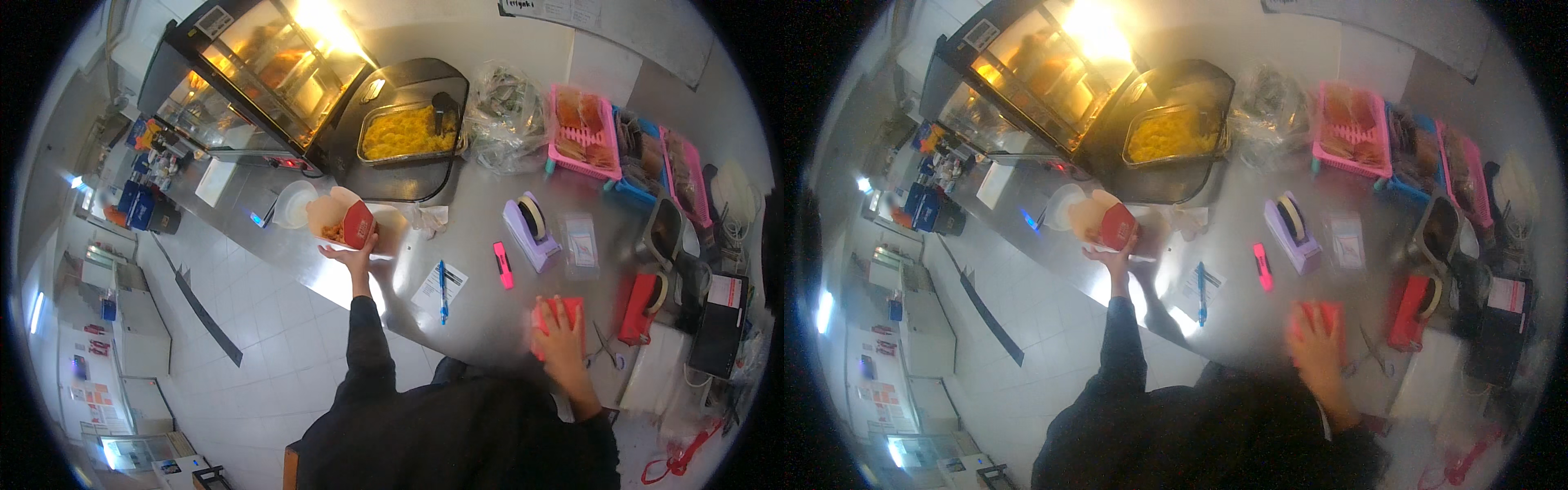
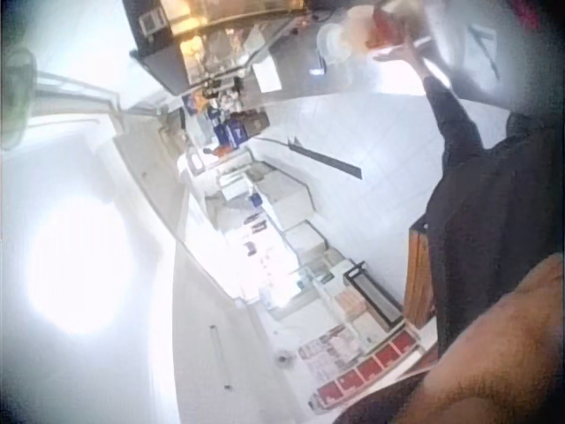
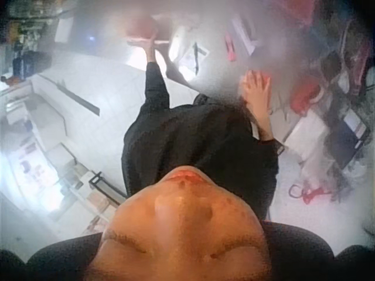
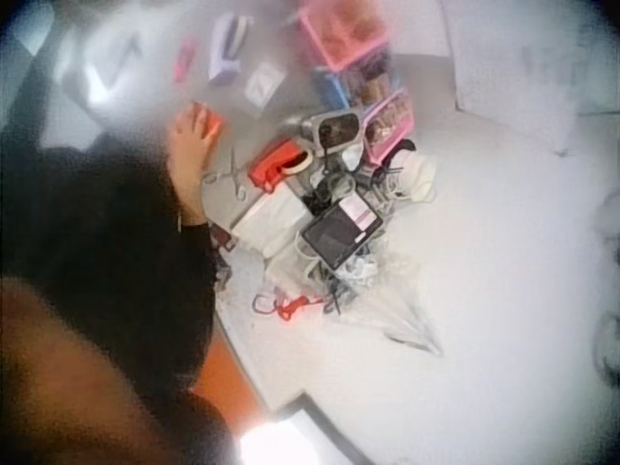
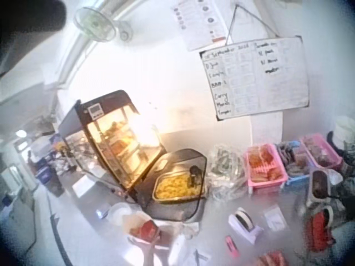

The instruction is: The person scoops fried chicken from a metal bowl into two paper takeout containers, places them on a digital scale, and then packs them into a red plastic bag with a printed receipt. The person also handles a pen and a small white paper slip during the process.

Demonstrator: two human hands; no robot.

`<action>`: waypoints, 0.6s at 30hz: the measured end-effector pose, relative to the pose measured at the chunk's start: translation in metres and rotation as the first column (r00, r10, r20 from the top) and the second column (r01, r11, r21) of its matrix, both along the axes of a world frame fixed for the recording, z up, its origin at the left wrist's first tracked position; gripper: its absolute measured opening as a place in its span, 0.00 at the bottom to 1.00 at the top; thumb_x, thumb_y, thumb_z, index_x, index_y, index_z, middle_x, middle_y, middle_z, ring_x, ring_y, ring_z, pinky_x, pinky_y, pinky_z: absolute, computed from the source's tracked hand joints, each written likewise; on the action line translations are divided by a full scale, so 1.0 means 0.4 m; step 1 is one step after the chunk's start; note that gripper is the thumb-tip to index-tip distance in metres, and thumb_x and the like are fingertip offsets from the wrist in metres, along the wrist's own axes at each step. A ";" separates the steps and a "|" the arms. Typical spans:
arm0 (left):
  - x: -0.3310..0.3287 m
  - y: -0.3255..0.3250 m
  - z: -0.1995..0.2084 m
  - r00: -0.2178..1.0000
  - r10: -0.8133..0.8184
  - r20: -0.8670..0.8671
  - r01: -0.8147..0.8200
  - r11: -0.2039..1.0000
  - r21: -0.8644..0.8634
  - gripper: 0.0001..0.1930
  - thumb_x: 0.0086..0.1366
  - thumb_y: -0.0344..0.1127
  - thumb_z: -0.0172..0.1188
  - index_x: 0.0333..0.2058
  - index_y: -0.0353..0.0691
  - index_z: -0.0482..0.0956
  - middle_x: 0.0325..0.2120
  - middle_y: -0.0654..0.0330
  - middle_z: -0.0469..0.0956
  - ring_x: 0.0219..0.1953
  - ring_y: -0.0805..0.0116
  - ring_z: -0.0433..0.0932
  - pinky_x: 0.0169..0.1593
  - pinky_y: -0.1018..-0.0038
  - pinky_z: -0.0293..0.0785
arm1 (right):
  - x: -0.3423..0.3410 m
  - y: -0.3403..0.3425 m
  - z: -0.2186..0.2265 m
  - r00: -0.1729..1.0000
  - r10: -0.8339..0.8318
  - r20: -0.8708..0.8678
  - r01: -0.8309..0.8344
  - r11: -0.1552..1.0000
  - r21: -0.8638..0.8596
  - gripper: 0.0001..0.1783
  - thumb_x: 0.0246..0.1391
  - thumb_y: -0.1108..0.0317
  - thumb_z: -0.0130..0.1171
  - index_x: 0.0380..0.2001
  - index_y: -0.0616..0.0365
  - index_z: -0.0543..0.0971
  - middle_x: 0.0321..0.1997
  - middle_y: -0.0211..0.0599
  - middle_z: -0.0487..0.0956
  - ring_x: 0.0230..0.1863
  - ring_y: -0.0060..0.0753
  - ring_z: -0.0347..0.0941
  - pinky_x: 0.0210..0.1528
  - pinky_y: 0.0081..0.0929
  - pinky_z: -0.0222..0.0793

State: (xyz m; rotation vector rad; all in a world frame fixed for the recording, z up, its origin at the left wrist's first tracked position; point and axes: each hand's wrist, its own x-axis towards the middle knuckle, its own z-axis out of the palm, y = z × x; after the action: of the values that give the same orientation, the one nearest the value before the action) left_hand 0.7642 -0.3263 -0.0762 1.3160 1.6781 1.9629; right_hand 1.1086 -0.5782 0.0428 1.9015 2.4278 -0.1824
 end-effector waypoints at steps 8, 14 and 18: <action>0.033 -0.072 0.018 0.935 -0.320 0.154 0.329 0.944 -0.035 0.45 0.31 0.38 0.69 0.46 0.34 0.48 0.42 0.54 0.57 0.45 0.65 0.59 0.47 0.73 0.57 | 0.050 0.019 0.051 0.993 -0.101 -0.069 0.108 0.989 0.104 0.31 0.31 0.58 0.57 0.45 0.48 0.64 0.58 0.44 0.44 0.59 0.48 0.35 0.55 0.52 0.30; 0.251 -0.327 0.091 0.467 -0.853 0.233 0.849 0.358 -0.389 0.48 0.31 0.39 0.69 0.48 0.35 0.47 0.43 0.56 0.59 0.47 0.63 0.59 0.50 0.72 0.55 | -0.020 0.017 -0.127 0.073 -0.183 -0.980 0.177 0.970 -0.168 0.31 0.46 0.49 0.43 0.51 0.54 0.55 0.58 0.41 0.44 0.60 0.38 0.35 0.57 0.37 0.30; 0.403 -0.421 0.138 0.176 -0.977 0.121 0.878 0.100 -0.468 0.48 0.31 0.39 0.69 0.49 0.36 0.48 0.45 0.57 0.58 0.47 0.64 0.59 0.50 0.71 0.54 | -0.037 0.007 -0.152 -0.422 -0.213 -0.881 0.185 0.931 -0.313 0.29 0.49 0.52 0.40 0.52 0.56 0.52 0.56 0.39 0.48 0.58 0.32 0.40 0.56 0.29 0.36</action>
State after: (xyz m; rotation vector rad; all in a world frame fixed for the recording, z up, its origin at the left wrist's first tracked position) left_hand 0.9256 -0.4946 -0.0208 1.7531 0.7107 0.5625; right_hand 1.0938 -0.5754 -0.0178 2.5115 1.9367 -3.2280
